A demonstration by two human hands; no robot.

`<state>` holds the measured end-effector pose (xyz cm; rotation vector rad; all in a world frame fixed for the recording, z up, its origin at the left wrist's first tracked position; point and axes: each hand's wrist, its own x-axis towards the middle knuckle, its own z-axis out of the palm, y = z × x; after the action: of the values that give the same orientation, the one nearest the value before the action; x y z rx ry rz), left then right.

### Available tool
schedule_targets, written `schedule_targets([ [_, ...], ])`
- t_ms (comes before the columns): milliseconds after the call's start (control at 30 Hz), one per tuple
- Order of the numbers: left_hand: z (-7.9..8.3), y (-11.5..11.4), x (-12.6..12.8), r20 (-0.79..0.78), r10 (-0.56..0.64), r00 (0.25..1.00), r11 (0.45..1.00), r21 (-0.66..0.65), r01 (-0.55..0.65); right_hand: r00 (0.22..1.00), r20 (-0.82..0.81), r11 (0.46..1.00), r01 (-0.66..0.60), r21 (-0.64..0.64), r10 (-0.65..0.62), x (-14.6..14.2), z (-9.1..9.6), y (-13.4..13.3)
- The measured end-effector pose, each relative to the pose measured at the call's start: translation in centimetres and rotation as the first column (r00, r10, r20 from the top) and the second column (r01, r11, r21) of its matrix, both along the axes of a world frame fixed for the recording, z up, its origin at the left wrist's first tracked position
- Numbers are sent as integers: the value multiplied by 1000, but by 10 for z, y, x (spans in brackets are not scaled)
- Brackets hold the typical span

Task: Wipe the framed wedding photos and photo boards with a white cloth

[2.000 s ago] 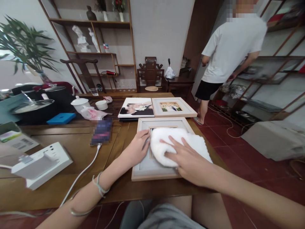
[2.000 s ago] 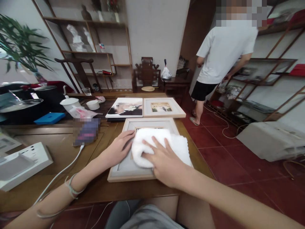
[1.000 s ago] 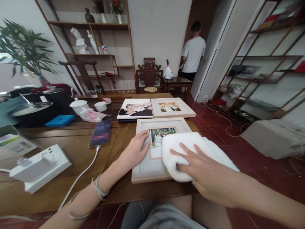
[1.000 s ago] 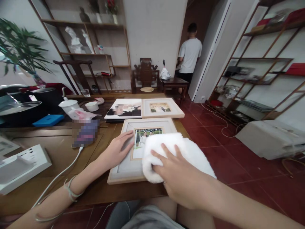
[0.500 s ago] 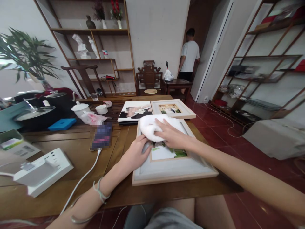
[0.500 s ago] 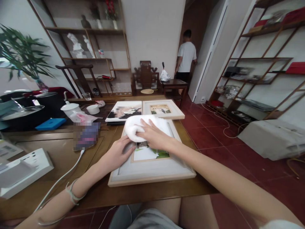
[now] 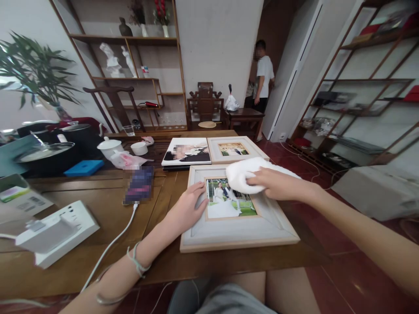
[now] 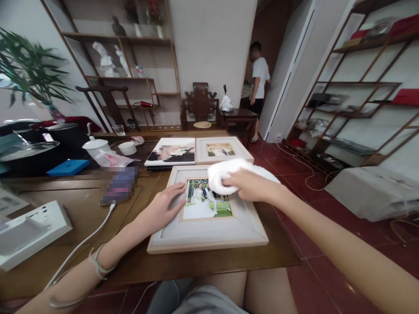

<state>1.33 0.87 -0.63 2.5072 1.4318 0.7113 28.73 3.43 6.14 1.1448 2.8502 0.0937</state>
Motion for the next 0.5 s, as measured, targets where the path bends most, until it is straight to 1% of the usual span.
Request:
schedule_targets([
  [33, 0, 0, 0, -1, 2, 1000, 1000, 0, -2, 999, -30, 1000, 23, 11, -23, 9, 3, -3],
  [67, 0, -1, 0, 0, 3, 1000, 1000, 0, -3, 996, -74, 997, 50, 51, -46, 16, 6, -5],
  [100, 0, -1, 0, 1, 3, 1000, 1000, 0, -3, 990, -127, 990, 83, 115, -68, 21, 6, -7],
  [167, 0, -1, 0, -3, 1, 1000, 1000, 3, -1, 973, -219, 952, 136, 274, -76, 25, 4, -10],
  [200, 0, -1, 0, -7, 0, 1000, 1000, 5, 0, 970, -238, 929, 134, 344, -52, 24, 0, -12],
  [267, 0, -1, 0, -17, 1, 1000, 1000, 9, -1, 978, -209, 902, 69, 426, 24, 15, -9, -13],
  [300, 0, -1, 0, -20, 2, 1000, 1000, 11, -1, 983, -174, 899, 23, 437, 59, 9, -15, -13],
  [367, 0, -1, 0, -21, 1, 1000, 1000, 15, -1, 990, -110, 913, -34, 407, 86, -5, -27, -12],
  [433, 1, -1, -1, -14, -3, 1000, 1000, 20, 3, 994, -92, 936, -20, 351, 55, -16, -37, -8],
  [500, 1, -1, -1, -5, -4, 1000, 1000, 22, 4, 994, -105, 952, 36, 303, -4, -23, -44, -4],
])
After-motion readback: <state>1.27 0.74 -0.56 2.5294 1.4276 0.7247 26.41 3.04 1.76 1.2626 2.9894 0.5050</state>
